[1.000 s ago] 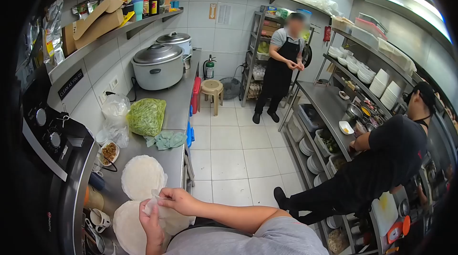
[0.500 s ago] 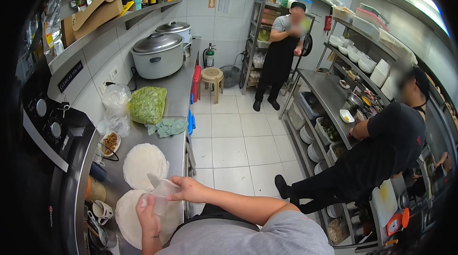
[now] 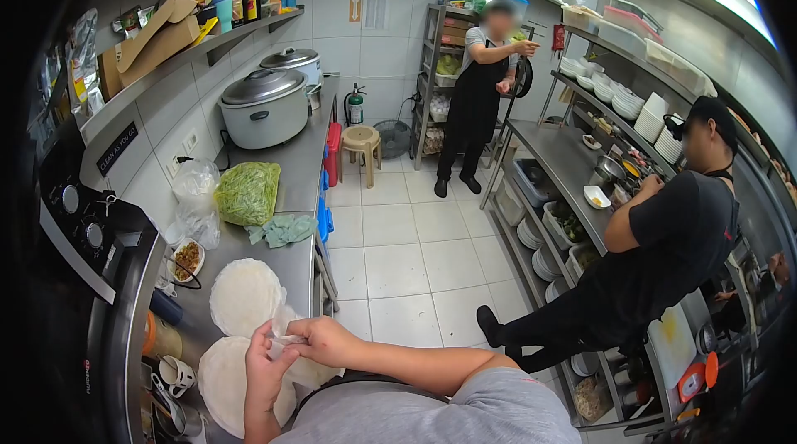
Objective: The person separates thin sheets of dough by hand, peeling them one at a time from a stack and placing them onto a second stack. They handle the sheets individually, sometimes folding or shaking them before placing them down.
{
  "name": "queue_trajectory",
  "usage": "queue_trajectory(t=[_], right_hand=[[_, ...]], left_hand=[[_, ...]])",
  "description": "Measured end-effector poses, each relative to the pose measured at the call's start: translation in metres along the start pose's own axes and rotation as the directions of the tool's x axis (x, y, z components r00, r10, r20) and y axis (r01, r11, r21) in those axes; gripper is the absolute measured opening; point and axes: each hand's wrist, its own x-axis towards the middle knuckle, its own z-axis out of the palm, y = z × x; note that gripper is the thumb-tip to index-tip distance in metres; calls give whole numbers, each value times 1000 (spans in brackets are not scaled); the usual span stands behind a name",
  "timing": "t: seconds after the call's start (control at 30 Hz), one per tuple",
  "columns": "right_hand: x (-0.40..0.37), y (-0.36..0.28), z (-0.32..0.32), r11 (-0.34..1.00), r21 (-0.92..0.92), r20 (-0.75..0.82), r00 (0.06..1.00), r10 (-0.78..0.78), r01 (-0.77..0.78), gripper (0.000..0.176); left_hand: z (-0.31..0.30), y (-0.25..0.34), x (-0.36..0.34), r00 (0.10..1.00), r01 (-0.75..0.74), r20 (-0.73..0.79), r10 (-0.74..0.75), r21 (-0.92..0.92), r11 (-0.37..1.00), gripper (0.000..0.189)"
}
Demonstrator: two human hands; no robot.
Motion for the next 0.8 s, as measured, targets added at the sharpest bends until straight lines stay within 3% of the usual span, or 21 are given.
queue_trajectory(t=[0.07, 0.13, 0.17, 0.2, 0.23, 0.27, 0.33, 0.37, 0.4, 0.47, 0.5, 0.53, 0.57, 0.6, 0.7, 0.77, 0.8], right_hand=[[1, 1, -16, 977, -194, 106, 992, -67, 86, 26], [3, -12, -43, 994, -102, 89, 996, -25, 34, 46], [-1, -51, -69, 995, -62, -48, 995, -86, 82, 68], [-8, -72, -92, 951, -50, -223, 925, -308, 305, 75], [-15, -90, -119, 813, -178, -310, 752, -581, 555, 82], [-29, -104, -132, 656, -136, -459, 539, -706, 743, 79], [-44, -127, -143, 342, -394, -567, 66, -821, 853, 63], [-43, -125, -146, 348, -394, -571, 70, -818, 850, 63], [-44, -120, -147, 456, -403, -468, 249, -848, 794, 58], [-30, -110, -126, 733, -341, -400, 615, -680, 588, 40], [-18, -105, -109, 881, -208, -359, 805, -472, 424, 34], [-9, -81, -95, 948, -191, -209, 934, -291, 253, 34], [-6, -63, -82, 979, -182, -49, 993, -108, 97, 32], [-4, -33, -65, 980, -188, 4, 997, -72, 71, 35], [-22, 3, -42, 980, -195, 50, 998, 38, -28, 39], [-28, 20, -40, 996, -46, 72, 994, 86, -83, 43], [-34, 13, -48, 985, 63, 66, 985, 159, -163, 34]], left_hand=[[10, -8, 3, 999, -14, -32, 13, -40, 999, 47], [11, -14, 4, 994, 49, -98, -52, -39, 998, 23], [10, -14, 5, 995, 49, -91, -52, -35, 998, 23], [10, -15, 6, 993, 32, -116, -32, -1, 999, 22], [11, -15, 6, 990, 19, -140, -14, 34, 999, 21], [12, -15, 7, 991, 25, -135, -20, 36, 999, 21], [19, -14, 8, 979, -49, -188, 73, 129, 990, 21], [22, -12, 8, 980, -43, -185, 67, 130, 991, 21], [24, -10, 7, 975, -67, -201, 97, 150, 986, 22], [26, -6, 5, 969, -95, -208, 130, 172, 981, 22], [27, -3, 5, 965, -91, -237, 109, 84, 992, 23], [30, -2, 5, 962, -87, -260, 82, -6, 996, 24], [32, -4, 6, 967, -87, -242, 83, -5, 996, 24], [34, -9, 7, 955, -122, -269, 125, 27, 992, 24], [48, -23, 13, 946, -192, -256, 199, 52, 980, 25], [62, -21, 16, 946, -226, -227, 231, 46, 973, 26], [70, -18, 14, 976, -184, -136, 169, -103, 978, 28]])
